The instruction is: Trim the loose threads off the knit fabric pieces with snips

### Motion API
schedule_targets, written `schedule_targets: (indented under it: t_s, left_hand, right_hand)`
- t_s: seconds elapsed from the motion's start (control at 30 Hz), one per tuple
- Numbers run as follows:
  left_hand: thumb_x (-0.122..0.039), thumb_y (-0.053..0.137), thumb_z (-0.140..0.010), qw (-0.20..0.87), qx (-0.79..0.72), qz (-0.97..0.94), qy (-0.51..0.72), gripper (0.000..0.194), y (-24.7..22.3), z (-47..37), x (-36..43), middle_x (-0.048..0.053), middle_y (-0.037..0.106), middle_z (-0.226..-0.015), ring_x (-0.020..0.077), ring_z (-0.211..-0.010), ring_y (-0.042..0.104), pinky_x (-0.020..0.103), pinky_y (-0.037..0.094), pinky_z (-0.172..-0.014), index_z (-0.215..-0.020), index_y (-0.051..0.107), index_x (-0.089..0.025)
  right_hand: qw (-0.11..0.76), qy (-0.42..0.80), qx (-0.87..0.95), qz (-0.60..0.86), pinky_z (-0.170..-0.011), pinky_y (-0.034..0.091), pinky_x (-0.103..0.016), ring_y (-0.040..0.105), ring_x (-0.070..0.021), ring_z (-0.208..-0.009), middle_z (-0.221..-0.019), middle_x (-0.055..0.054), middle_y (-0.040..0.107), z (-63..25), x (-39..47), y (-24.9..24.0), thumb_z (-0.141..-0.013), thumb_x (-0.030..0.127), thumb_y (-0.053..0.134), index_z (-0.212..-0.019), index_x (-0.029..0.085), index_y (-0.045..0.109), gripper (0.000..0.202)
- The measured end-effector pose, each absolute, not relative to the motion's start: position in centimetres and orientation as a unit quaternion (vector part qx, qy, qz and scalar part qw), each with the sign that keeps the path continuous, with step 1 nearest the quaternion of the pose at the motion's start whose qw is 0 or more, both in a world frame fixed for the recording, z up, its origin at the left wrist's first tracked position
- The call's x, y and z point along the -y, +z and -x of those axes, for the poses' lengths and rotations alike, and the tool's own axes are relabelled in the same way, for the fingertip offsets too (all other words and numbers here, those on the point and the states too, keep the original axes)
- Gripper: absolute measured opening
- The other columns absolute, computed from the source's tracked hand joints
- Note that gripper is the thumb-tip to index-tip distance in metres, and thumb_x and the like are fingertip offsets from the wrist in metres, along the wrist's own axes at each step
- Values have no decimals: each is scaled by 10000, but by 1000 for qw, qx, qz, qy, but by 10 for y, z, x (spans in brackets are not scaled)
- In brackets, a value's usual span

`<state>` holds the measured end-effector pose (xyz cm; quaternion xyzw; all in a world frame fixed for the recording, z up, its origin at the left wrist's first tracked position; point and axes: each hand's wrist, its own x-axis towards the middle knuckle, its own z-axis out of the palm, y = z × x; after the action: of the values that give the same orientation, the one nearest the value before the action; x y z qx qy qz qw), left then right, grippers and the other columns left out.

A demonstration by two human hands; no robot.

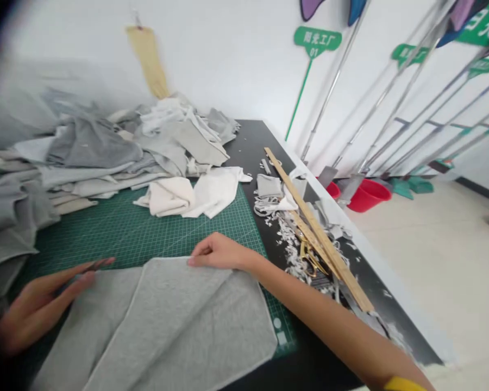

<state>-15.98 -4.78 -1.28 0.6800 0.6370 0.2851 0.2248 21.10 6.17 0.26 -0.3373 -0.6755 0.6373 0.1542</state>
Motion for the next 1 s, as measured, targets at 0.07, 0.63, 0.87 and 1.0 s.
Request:
schedule_targets:
  t_s: [0.07, 0.63, 0.87, 1.0]
  left_hand:
    - [-541, 647, -934, 234, -631, -675, 301, 404, -14, 160, 46, -177, 697, -1294, 264, -1246, 644, 406, 455, -1131, -1274, 695, -329]
    - [-374, 399, -1080, 286, -525, -781, 182, 329, 77, 99, 51, -10, 686, -929, 147, -869, 648, 227, 518, -821, -1001, 689, -241]
    - [-397, 398, -1083, 278, -497, -809, 148, 342, 69, 87, 34, -18, 702, -936, 152, -927, 648, 250, 496, -897, -912, 647, -236]
    - [-374, 415, -1082, 306, -495, -804, 123, 314, 59, 85, 26, -18, 728, -969, 161, -939, 666, 278, 506, -925, -967, 678, -247]
  right_hand:
    - [166, 630, 682, 332, -614, 391, -226, 523, -94, -621, -681, 15, 665, -209, -58, 6, -764, 496, 828, -795, 138, 779, 363]
    - [102, 603, 713, 344, -603, 362, -245, 520, -118, -645, -739, -12, 685, -206, -46, 35, -901, 507, 667, -886, 136, 784, 389]
    - [28, 464, 812, 352, -553, 296, -265, 480, -113, -590, -665, 17, 662, -189, -48, 56, -914, 447, 651, -800, 177, 790, 324]
    - [36, 359, 856, 370, -628, 335, -289, 590, -160, -682, -754, -12, 739, -181, -46, 65, -832, 400, 769, -781, 203, 798, 205]
